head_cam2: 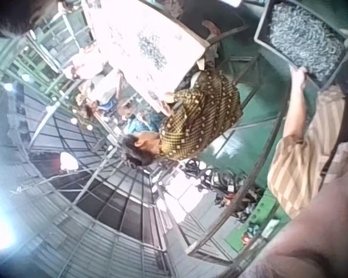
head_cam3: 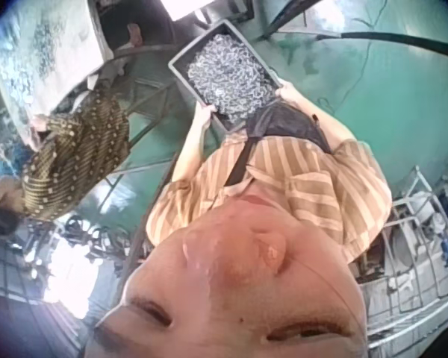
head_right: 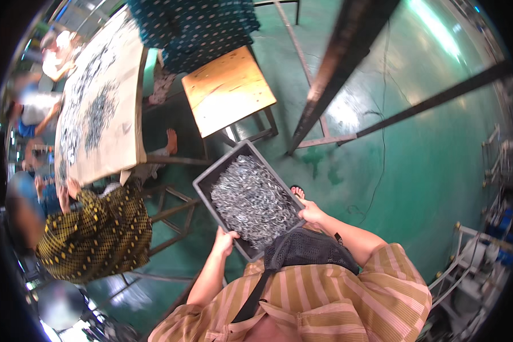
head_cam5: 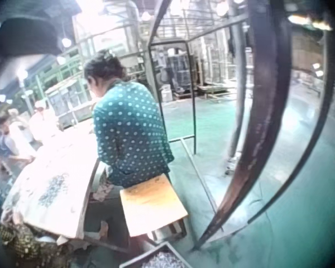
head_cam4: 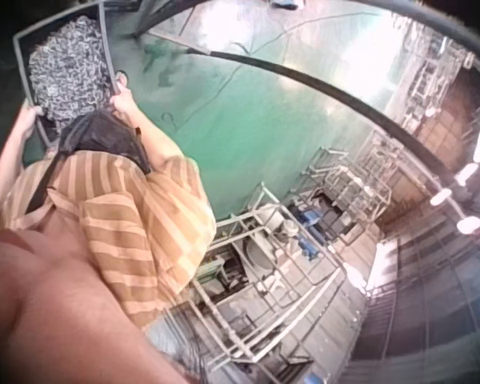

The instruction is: The person picks up a small metal piece and a hook, assembles them together by hand, and then hangs the completed assembly onto a chain.

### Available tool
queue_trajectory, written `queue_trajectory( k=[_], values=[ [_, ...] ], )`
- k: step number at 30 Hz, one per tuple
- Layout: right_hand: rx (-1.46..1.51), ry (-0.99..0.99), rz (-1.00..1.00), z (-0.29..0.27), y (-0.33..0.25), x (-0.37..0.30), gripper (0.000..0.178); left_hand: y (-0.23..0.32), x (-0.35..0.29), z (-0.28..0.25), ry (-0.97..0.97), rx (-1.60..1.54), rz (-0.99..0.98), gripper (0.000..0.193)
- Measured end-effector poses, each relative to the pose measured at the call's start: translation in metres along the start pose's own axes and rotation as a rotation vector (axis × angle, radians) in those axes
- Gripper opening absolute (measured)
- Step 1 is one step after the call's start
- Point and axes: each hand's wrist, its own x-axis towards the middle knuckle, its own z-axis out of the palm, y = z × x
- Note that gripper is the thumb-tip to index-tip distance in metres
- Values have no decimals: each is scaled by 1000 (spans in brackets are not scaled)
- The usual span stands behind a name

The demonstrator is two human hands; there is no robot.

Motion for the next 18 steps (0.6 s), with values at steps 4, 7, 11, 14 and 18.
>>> queue_trajectory(
  k=[4,7,11,14,18],
  values=[
    [135,69,120,-47,59,-12,71,-24,40,38,-193,14,-193,68],
    [225,251,173,-72,77,-34,69,-43,79,75,-338,185,-251,72],
    [468,337,144,-120,123,-45,72,-50,114,139,-506,417,-209,77],
    [572,384,99,-159,123,-41,74,-31,133,201,-584,503,-294,70],
    [346,478,12,-228,87,-30,69,-76,160,251,-603,230,-283,76]
  ],
)
